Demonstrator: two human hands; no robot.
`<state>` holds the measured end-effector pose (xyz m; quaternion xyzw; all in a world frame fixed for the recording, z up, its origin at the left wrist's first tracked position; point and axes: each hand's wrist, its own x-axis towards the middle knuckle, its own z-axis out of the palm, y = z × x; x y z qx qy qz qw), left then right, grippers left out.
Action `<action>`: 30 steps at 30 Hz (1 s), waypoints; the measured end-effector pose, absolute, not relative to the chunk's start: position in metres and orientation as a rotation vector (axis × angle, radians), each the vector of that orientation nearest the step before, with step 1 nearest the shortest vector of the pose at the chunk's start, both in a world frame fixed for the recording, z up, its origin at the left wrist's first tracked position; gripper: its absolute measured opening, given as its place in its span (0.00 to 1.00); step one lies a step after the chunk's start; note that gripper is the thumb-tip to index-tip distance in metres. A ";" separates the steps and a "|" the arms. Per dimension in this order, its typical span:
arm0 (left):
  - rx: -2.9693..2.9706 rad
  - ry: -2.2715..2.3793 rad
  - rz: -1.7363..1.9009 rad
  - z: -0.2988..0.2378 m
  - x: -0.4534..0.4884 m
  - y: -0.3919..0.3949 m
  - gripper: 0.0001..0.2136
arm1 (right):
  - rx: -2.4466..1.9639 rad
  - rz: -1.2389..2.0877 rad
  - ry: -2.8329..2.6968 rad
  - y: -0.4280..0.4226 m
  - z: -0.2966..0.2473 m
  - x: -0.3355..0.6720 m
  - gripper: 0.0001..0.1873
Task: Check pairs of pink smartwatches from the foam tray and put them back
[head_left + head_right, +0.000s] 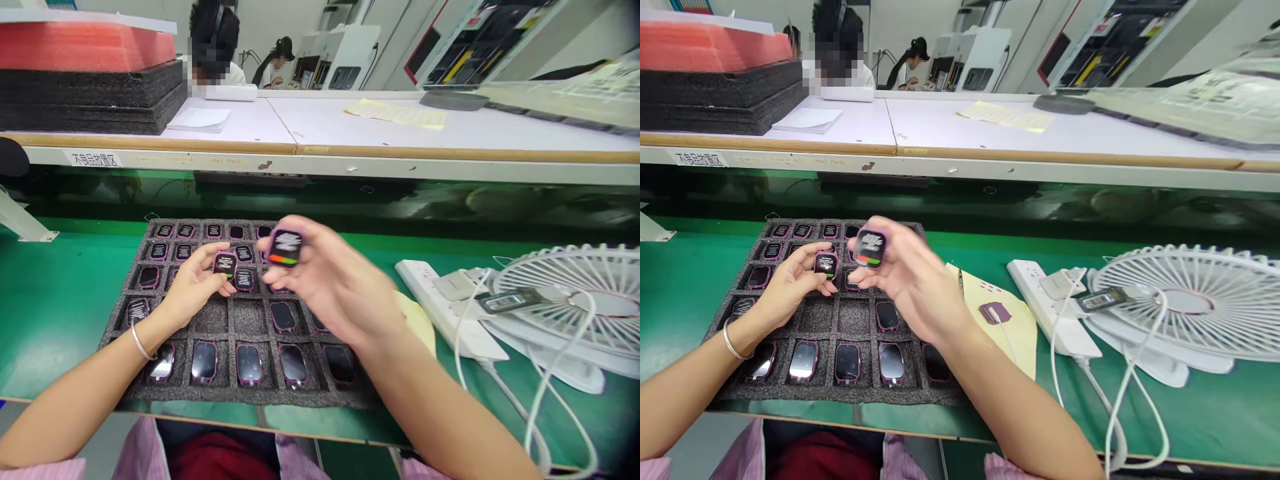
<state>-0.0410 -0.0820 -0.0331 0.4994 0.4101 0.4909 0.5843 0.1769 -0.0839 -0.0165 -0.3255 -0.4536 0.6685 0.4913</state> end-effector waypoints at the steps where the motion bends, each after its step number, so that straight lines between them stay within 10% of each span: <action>1: 1.184 0.958 1.150 -0.034 -0.041 -0.082 0.25 | -0.768 1.678 -1.081 -0.080 -0.019 0.173 0.14; 30: 1.153 0.920 1.129 -0.028 -0.040 -0.090 0.19 | -0.704 1.760 -1.114 -0.071 -0.038 0.158 0.21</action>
